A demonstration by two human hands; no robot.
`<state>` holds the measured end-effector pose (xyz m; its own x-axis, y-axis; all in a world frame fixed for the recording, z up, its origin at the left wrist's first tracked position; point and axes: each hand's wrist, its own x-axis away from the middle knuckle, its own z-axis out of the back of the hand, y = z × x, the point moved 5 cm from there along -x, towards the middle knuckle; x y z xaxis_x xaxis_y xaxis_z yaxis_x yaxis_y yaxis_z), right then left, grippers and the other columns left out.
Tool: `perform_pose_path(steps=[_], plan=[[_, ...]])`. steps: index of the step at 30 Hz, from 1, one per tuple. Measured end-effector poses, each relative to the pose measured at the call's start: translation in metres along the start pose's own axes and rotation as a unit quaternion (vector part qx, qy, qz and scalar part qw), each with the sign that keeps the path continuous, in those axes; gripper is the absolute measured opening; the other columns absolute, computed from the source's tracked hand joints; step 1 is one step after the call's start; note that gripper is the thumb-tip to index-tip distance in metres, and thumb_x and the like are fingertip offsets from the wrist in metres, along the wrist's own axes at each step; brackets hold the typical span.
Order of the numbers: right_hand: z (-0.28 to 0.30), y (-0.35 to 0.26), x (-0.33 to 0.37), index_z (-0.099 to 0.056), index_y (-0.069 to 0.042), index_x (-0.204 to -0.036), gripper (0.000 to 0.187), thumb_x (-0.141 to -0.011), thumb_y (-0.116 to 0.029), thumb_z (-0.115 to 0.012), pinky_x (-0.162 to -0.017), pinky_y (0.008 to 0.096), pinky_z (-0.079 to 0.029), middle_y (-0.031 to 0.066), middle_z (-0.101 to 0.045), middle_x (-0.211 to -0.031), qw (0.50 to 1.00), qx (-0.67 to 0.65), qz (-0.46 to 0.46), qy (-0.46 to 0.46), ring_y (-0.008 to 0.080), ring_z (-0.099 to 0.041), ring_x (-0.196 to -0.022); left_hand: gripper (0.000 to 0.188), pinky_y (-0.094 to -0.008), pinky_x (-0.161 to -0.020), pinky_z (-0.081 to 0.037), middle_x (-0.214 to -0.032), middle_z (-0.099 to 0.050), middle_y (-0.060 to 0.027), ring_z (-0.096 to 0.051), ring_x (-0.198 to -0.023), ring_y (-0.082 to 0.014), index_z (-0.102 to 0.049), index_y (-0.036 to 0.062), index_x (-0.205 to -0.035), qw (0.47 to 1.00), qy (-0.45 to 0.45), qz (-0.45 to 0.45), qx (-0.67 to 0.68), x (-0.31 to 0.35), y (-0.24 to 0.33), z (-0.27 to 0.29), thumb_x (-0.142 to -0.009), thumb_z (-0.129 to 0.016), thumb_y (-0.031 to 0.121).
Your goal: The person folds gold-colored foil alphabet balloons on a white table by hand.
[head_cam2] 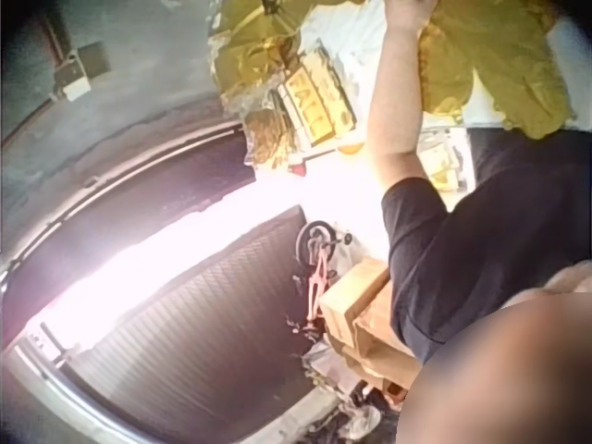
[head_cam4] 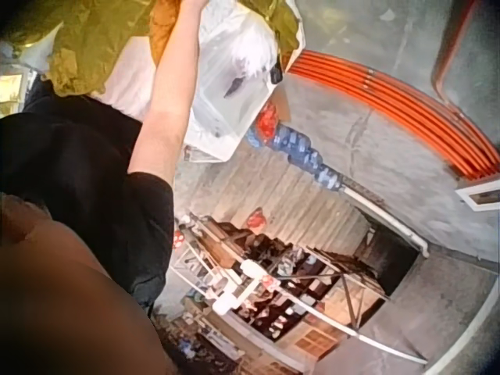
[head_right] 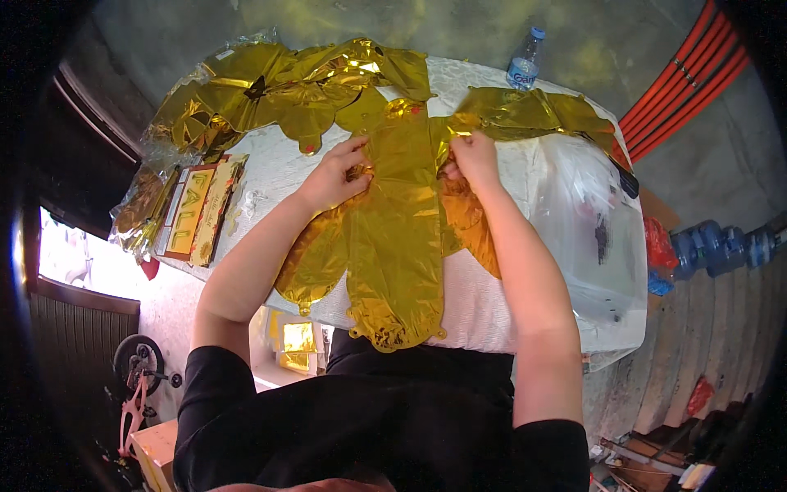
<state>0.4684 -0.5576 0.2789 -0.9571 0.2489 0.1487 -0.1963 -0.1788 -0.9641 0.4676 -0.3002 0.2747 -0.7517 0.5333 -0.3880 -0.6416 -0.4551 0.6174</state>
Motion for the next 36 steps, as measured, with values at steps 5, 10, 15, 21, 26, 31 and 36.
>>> perform_pose_path(steps=[5, 10, 15, 21, 26, 31, 36], plan=[[0.028, -0.021, 0.019, -0.043, 0.000, -0.103, 0.033, -0.081, -0.015, -0.062, -0.067, 0.0386, -0.048, 0.0139, -0.057, -0.083, 0.948, 0.240, 0.153, 0.139, 0.0259, -0.061, -0.076, 0.023, -0.0404, -0.099, -0.039, -0.134, -0.045, -0.0198, -0.045, -0.120, -0.0378, -0.062, 0.0032, -0.096, 0.999, -0.004, 0.001, -0.036, 0.003, 0.002, 0.002, -0.077, -0.067, 0.015], [-0.022, -0.048, 0.078, -0.047, -0.002, -0.112, 0.040, -0.080, -0.018, -0.065, -0.080, 0.0430, -0.045, 0.0163, -0.055, -0.107, 0.829, 0.368, 0.420, 0.024, 0.0354, -0.055, -0.095, 0.022, -0.0374, -0.092, -0.044, -0.137, -0.042, -0.0191, -0.047, -0.118, -0.0373, -0.060, 0.0023, -0.098, 0.999, -0.013, -0.009, -0.037, 0.000, 0.006, 0.002, -0.079, -0.067, 0.011], [-0.074, -0.008, 0.100, -0.039, -0.001, -0.134, 0.064, -0.088, -0.043, -0.054, -0.110, 0.0466, -0.021, 0.0192, -0.035, -0.142, 0.788, 0.471, 0.374, -0.132, 0.0331, -0.028, -0.135, 0.037, -0.0391, -0.096, -0.041, -0.137, -0.041, -0.0210, -0.046, -0.120, -0.0378, -0.051, 0.0030, -0.113, 0.998, -0.013, -0.014, -0.055, -0.003, 0.014, 0.002, -0.080, -0.065, 0.011], [-0.071, -0.006, 0.070, -0.033, -0.001, -0.140, 0.071, -0.090, -0.048, -0.049, -0.114, 0.0450, -0.012, 0.0180, -0.024, -0.150, 0.796, 0.499, 0.300, -0.166, 0.0306, -0.018, -0.140, 0.050, -0.0409, -0.100, -0.038, -0.137, -0.040, -0.0216, -0.045, -0.120, -0.0390, -0.041, 0.0021, -0.124, 1.000, -0.017, 0.008, -0.017, -0.002, 0.018, 0.006, -0.081, -0.063, 0.013], [-0.077, -0.007, 0.055, -0.030, -0.001, -0.141, 0.070, -0.091, -0.047, -0.048, -0.115, 0.0441, -0.010, 0.0170, -0.023, -0.150, 0.795, 0.495, 0.306, -0.169, 0.0299, -0.016, -0.141, 0.053, -0.0416, -0.100, -0.037, -0.137, -0.040, -0.0208, -0.045, -0.120, -0.0385, -0.040, 0.0021, -0.126, 0.998, 0.006, -0.022, -0.050, -0.001, 0.015, 0.004, -0.080, -0.063, 0.015], [-0.081, -0.006, 0.057, -0.029, -0.002, -0.142, 0.070, -0.092, -0.047, -0.046, -0.115, 0.0441, -0.009, 0.0165, -0.021, -0.151, 0.787, 0.502, 0.310, -0.178, 0.0292, -0.015, -0.142, 0.057, -0.0411, -0.102, -0.035, -0.136, -0.041, -0.0205, -0.042, -0.122, -0.0383, -0.039, 0.0015, -0.127, 0.998, -0.005, -0.026, -0.056, 0.000, 0.009, 0.001, -0.079, -0.065, 0.016], [-0.080, -0.004, 0.062, -0.028, -0.002, -0.143, 0.069, -0.093, -0.048, -0.043, -0.115, 0.0446, -0.008, 0.0160, -0.019, -0.152, 0.777, 0.518, 0.307, -0.183, 0.0291, -0.014, -0.142, 0.059, -0.0409, -0.102, -0.036, -0.135, -0.042, -0.0203, -0.043, -0.122, -0.0380, -0.039, 0.0019, -0.128, 0.998, -0.013, -0.008, -0.056, 0.000, 0.010, 0.000, -0.078, -0.065, 0.017]])
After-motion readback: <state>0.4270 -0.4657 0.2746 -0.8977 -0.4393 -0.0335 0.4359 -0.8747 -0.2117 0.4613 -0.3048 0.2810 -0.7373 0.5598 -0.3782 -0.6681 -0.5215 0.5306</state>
